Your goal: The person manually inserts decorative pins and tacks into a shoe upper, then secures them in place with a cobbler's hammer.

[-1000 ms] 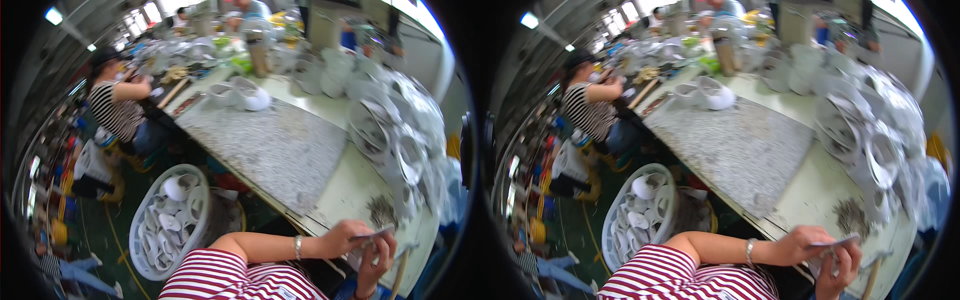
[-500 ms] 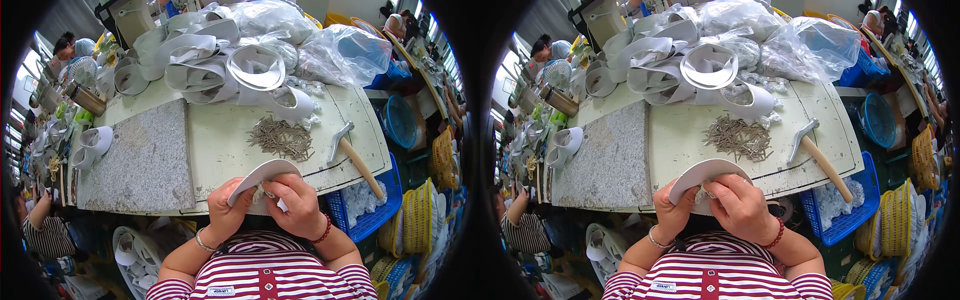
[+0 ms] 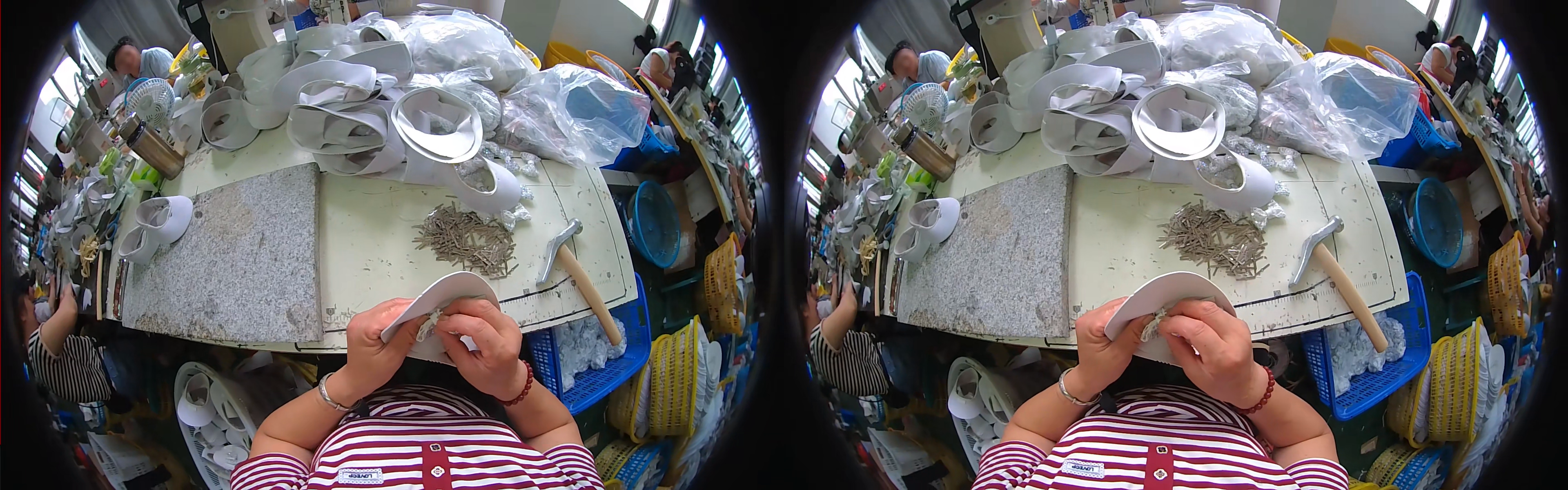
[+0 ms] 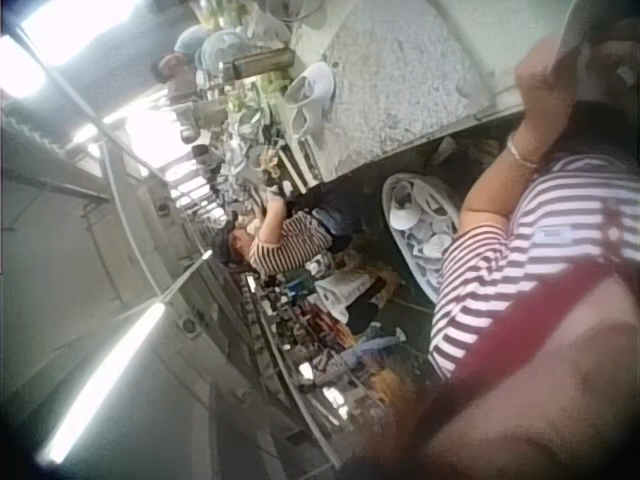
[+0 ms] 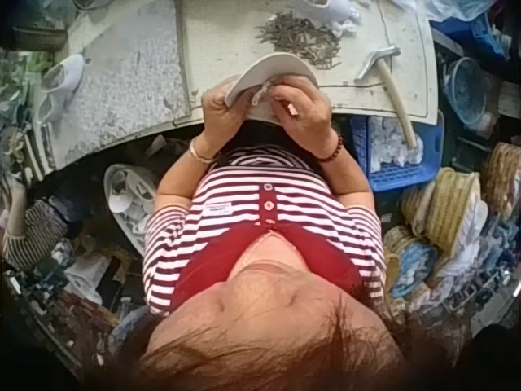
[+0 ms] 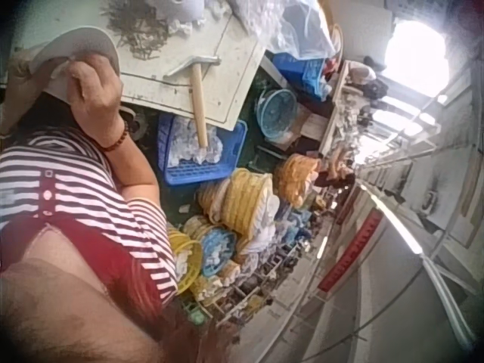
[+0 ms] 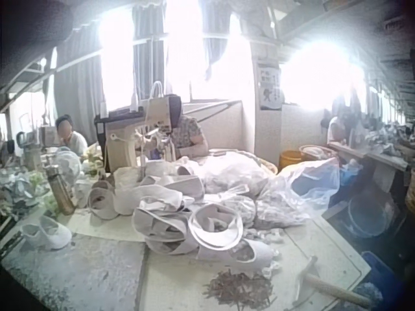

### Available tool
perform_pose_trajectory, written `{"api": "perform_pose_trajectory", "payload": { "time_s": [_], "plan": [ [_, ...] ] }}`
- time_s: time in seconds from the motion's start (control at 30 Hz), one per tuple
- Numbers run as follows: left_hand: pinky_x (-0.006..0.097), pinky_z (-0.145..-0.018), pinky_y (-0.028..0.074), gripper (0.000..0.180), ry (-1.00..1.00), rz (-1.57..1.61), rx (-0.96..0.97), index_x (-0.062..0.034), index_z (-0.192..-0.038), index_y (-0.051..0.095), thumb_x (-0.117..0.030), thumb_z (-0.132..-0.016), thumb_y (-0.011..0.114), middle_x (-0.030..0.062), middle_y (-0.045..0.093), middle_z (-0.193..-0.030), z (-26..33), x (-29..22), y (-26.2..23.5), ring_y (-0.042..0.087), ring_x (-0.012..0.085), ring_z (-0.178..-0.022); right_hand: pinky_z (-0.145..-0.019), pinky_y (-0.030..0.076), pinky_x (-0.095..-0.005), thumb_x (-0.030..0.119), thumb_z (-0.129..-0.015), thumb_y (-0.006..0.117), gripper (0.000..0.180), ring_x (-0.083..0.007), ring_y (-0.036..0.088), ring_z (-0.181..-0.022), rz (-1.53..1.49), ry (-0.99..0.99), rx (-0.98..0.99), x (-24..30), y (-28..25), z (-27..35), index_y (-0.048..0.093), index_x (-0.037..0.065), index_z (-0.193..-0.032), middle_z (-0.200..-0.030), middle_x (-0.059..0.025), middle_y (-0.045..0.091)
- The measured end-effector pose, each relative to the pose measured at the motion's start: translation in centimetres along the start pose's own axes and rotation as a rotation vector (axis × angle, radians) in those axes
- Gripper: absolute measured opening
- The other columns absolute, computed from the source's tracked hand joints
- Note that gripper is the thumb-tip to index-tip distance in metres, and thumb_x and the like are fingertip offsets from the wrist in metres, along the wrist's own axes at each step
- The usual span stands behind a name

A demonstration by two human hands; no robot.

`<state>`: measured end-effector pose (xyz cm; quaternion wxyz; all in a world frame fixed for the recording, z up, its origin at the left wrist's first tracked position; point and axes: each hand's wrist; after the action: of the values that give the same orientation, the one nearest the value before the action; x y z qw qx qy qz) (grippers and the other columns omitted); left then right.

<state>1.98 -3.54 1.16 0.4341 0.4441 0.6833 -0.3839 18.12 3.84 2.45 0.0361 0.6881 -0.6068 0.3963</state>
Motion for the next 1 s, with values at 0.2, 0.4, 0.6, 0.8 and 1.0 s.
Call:
{"api": "perform_pose_trajectory", "payload": {
  "time_s": [0.2, 0.4, 0.6, 0.8, 1.0],
  "plan": [
    [0.023, -0.060, 0.048, 0.013, 0.020, 0.030, -0.034, 0.0011, -0.103, 0.071, -0.001, -0.090, 0.067, 0.0072, 0.070, -0.088, 0.1, 0.7, 0.2, 0.060, 0.0103, -0.070, -0.067, 0.055, -0.0323, -0.008, -0.072, 0.075, 0.024, -0.0264, 0.067, -0.079, 0.007, 0.049, 0.019, 0.6, 0.3, 0.2, 0.065, 0.002, -0.092, -0.096, -0.0141, 0.067],
    [0.021, -0.054, 0.044, 0.011, 0.024, 0.044, -0.071, 0.0011, -0.100, 0.071, -0.001, -0.090, 0.068, 0.0023, 0.067, -0.081, 0.2, 0.8, 0.5, 0.055, 0.0054, -0.064, -0.067, 0.054, -0.0329, -0.007, -0.074, 0.075, 0.022, -0.0283, 0.067, -0.080, 0.112, 0.029, 0.012, 0.7, 0.5, 0.5, 0.060, 0.004, -0.086, -0.096, -0.0148, 0.067],
    [0.023, -0.061, 0.047, 0.014, -0.105, 0.157, 0.082, 0.0002, -0.104, 0.070, -0.002, -0.091, 0.066, 0.0045, 0.068, -0.088, -0.4, 0.6, -0.6, 0.058, 0.0088, -0.071, -0.065, 0.053, -0.0325, -0.006, -0.075, 0.076, 0.026, -0.0279, 0.066, -0.077, -0.009, 0.080, -0.006, 0.5, 0.3, 0.6, 0.053, 0.006, -0.078, -0.094, -0.0175, 0.067],
    [0.026, -0.067, 0.051, 0.016, -0.057, 0.109, 0.155, -0.0018, -0.106, 0.070, -0.003, -0.091, 0.065, 0.0081, 0.071, -0.094, -0.7, 0.7, -0.7, 0.063, 0.0125, -0.076, -0.065, 0.053, -0.0360, -0.006, -0.073, 0.075, 0.025, -0.0315, 0.065, -0.078, -0.011, 0.082, 0.008, 0.3, 0.2, 0.9, 0.053, 0.005, -0.076, -0.094, -0.0172, 0.065],
    [0.024, -0.060, 0.049, 0.014, 0.019, 0.060, 0.058, -0.0008, -0.104, 0.071, -0.002, -0.091, 0.066, 0.0084, 0.071, -0.092, 0.0, 1.2, -0.1, 0.062, 0.0113, -0.072, -0.060, 0.050, -0.0334, -0.008, -0.077, 0.073, 0.029, -0.0288, 0.062, -0.072, 0.064, 0.055, -0.006, 0.8, 0.6, 1.3, 0.049, 0.007, -0.080, -0.087, -0.0152, 0.063]
  ]
}}
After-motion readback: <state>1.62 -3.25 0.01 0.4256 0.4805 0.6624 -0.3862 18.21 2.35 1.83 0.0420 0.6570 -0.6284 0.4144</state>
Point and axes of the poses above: each hand's wrist, its own z-axis away from the middle knuckle, its own y-axis out of the palm, x = y × z
